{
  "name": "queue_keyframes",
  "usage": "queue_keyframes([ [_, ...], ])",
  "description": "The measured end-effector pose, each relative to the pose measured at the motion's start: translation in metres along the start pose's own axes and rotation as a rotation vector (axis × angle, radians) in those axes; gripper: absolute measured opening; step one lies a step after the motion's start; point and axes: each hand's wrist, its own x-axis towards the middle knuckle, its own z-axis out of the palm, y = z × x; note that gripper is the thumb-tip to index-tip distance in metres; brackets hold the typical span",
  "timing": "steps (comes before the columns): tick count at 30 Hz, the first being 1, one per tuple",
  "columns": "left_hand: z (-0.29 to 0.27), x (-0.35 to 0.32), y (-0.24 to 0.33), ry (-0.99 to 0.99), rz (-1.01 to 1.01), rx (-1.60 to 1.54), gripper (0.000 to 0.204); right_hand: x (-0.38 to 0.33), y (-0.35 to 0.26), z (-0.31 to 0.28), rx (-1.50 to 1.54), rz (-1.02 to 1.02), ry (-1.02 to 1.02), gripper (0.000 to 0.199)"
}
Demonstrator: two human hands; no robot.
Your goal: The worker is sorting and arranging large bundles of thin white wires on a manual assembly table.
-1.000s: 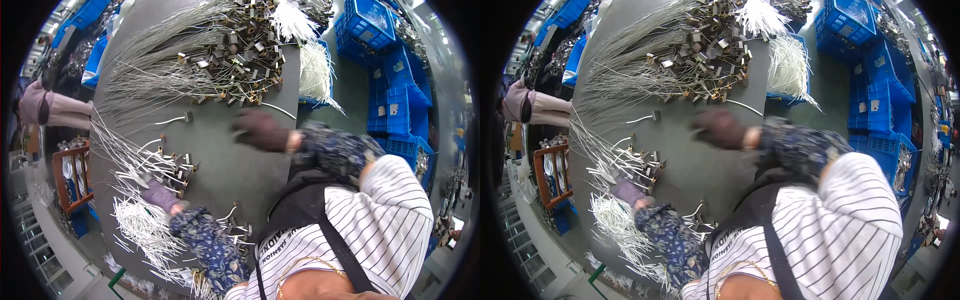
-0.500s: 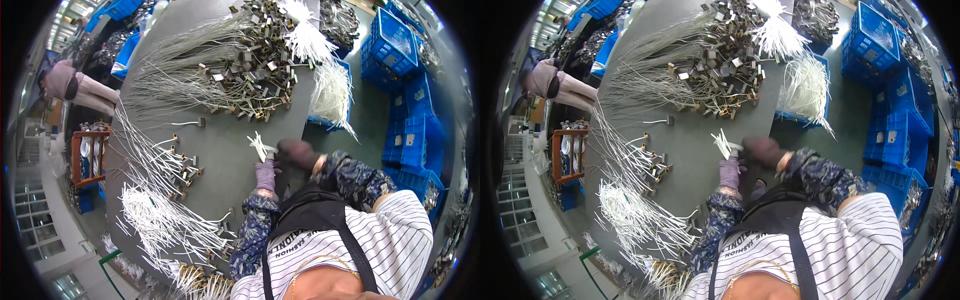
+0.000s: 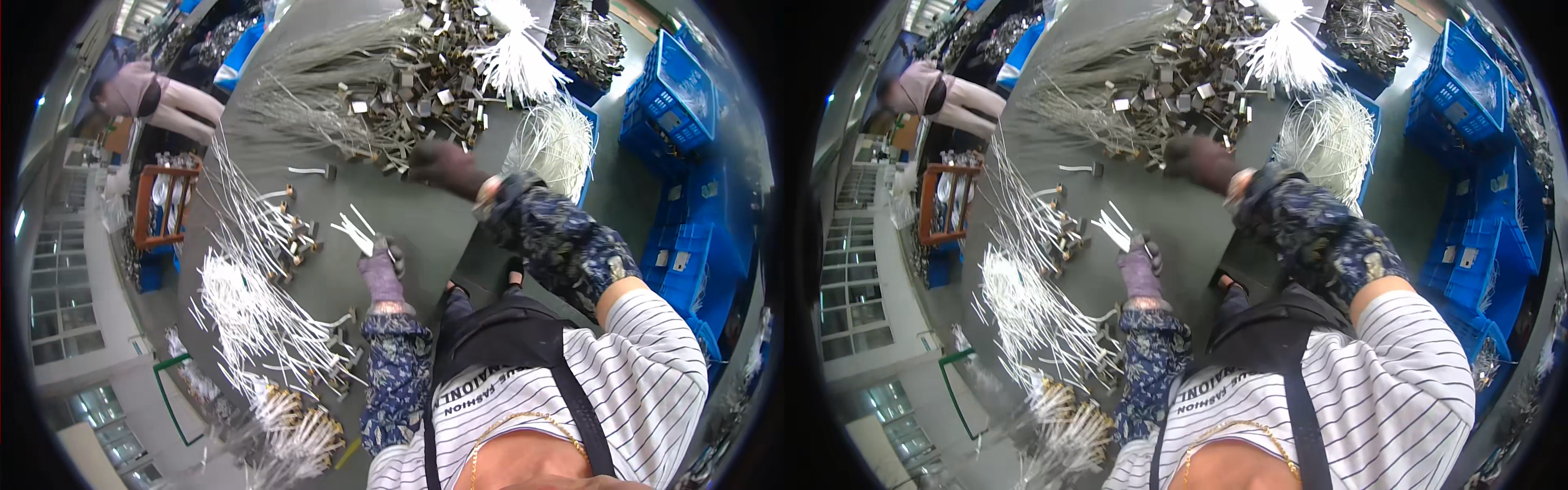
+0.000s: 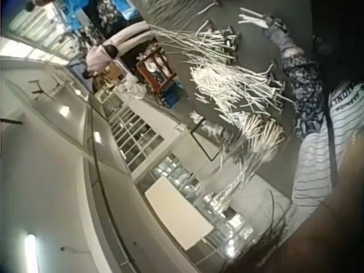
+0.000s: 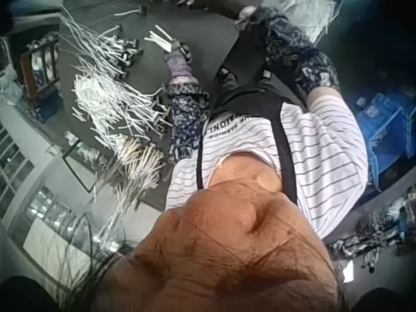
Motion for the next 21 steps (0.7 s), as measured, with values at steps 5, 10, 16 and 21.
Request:
queue_keyframes([
  [5,0.037,-0.008,-0.029,-0.184,-0.001,-0.230,0.025,-0.090,0.031,-0.053,0.427,0.085,-0.036,0.012],
  [10,0.102,-0.018,-0.052,-0.462,-0.090,-0.543,0.030,-0.186,-0.011,-0.043,0.495,0.200,-0.055,0.015],
  [16,0.121,0.000,-0.080,-0.262,-0.163,-0.703,0.022,-0.389,0.129,-0.088,0.254,0.812,-0.128,0.019],
  [21,0.106,0.007,-0.023,-0.222,0.087,-0.652,0.022,-0.460,0.143,-0.122,0.287,1.091,-0.198,0.017],
])
